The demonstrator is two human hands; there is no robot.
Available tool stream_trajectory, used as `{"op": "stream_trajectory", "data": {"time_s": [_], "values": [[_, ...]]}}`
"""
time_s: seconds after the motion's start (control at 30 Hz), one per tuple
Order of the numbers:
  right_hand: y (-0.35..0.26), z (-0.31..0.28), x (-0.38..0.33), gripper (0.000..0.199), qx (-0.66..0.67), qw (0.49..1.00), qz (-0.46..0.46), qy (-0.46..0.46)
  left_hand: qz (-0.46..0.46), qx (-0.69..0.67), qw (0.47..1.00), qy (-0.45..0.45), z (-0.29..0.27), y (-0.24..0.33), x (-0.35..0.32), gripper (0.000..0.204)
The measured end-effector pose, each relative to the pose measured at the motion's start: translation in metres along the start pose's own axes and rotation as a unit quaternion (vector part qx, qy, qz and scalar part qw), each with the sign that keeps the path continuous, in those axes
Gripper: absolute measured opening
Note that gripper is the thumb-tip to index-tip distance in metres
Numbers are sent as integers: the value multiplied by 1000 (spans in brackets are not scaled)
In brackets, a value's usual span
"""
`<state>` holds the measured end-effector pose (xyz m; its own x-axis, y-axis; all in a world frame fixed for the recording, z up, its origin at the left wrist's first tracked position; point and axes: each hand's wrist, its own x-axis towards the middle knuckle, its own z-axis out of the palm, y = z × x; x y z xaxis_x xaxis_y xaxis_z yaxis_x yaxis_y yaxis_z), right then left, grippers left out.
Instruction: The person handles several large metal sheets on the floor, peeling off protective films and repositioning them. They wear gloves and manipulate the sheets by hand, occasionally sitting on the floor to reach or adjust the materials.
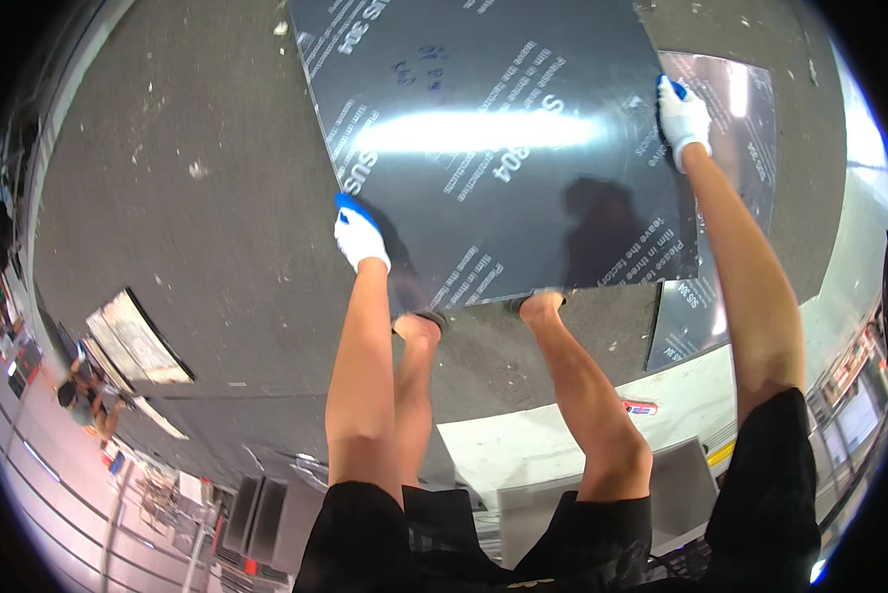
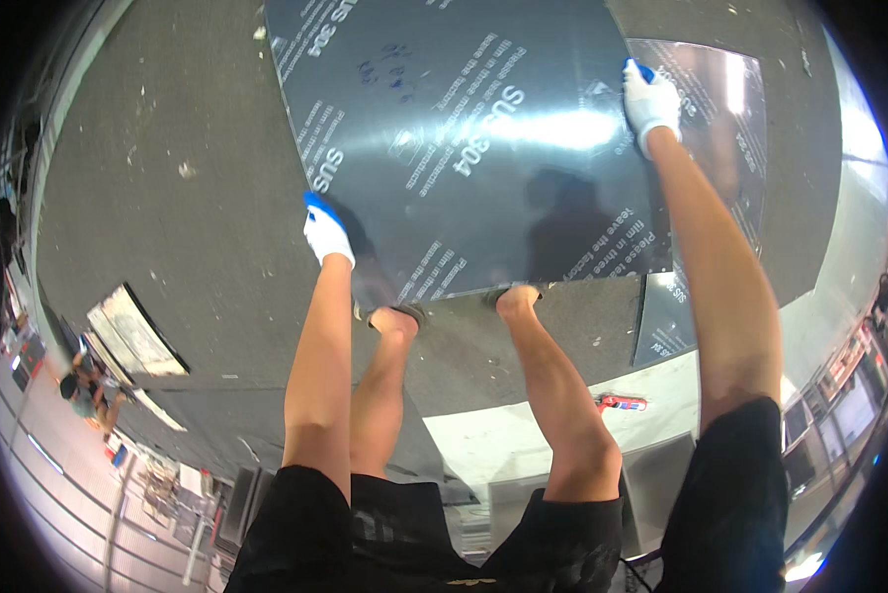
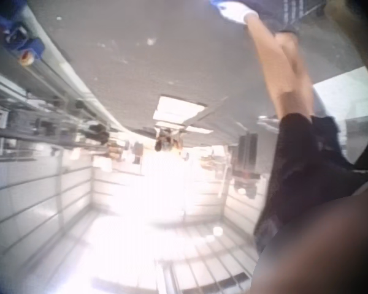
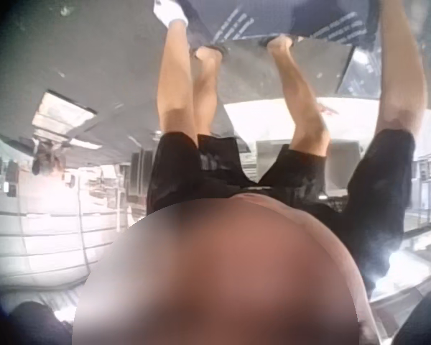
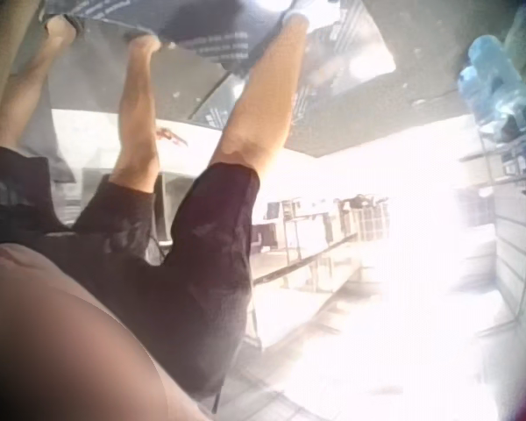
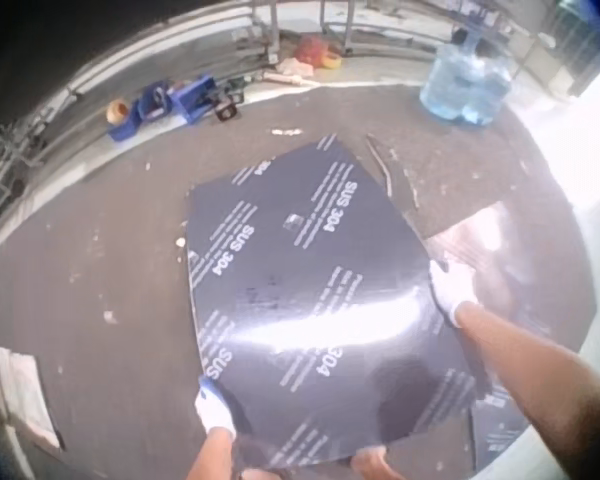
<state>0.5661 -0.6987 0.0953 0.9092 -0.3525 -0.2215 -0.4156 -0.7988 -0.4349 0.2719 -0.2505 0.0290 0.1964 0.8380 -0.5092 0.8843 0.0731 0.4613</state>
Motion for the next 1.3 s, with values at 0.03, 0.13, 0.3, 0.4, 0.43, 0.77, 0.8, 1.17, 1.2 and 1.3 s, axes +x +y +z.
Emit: {"op": "stream_trajectory", "data": {"time_s": [0.03,0.13,0.3,0.4,0.43,0.77,0.8,1.17,1.2,1.3], "values": [[-6,-1,-11,48,21,999,35,-17,-12,-23,1000,-16,-18,14,-3,71],[-32,-20,-44,44,91,995,40,-10,-18,76,995,62,-66,53,-13,81],[-79,-81,-121,38,110,988,-52,100,82,51,987,127,-171,95,-45,75],[-100,-114,-171,30,232,970,0,67,87,-12,986,142,-255,129,-58,70],[-110,-124,-187,27,287,955,-5,75,127,1,976,174,-284,143,-59,69],[-272,-179,-338,55,721,672,162,46,505,-136,811,262,-560,452,17,41],[-293,-176,-342,53,772,615,151,63,520,-125,806,253,-580,501,14,41],[-401,-160,-371,43,807,546,223,-14,895,-28,441,55,-566,895,-302,39],[-402,-159,-371,46,814,548,192,2,918,-7,395,33,-539,915,-331,38],[-400,-152,-357,49,794,581,179,10,938,38,345,-15,-458,954,-385,36]]}}
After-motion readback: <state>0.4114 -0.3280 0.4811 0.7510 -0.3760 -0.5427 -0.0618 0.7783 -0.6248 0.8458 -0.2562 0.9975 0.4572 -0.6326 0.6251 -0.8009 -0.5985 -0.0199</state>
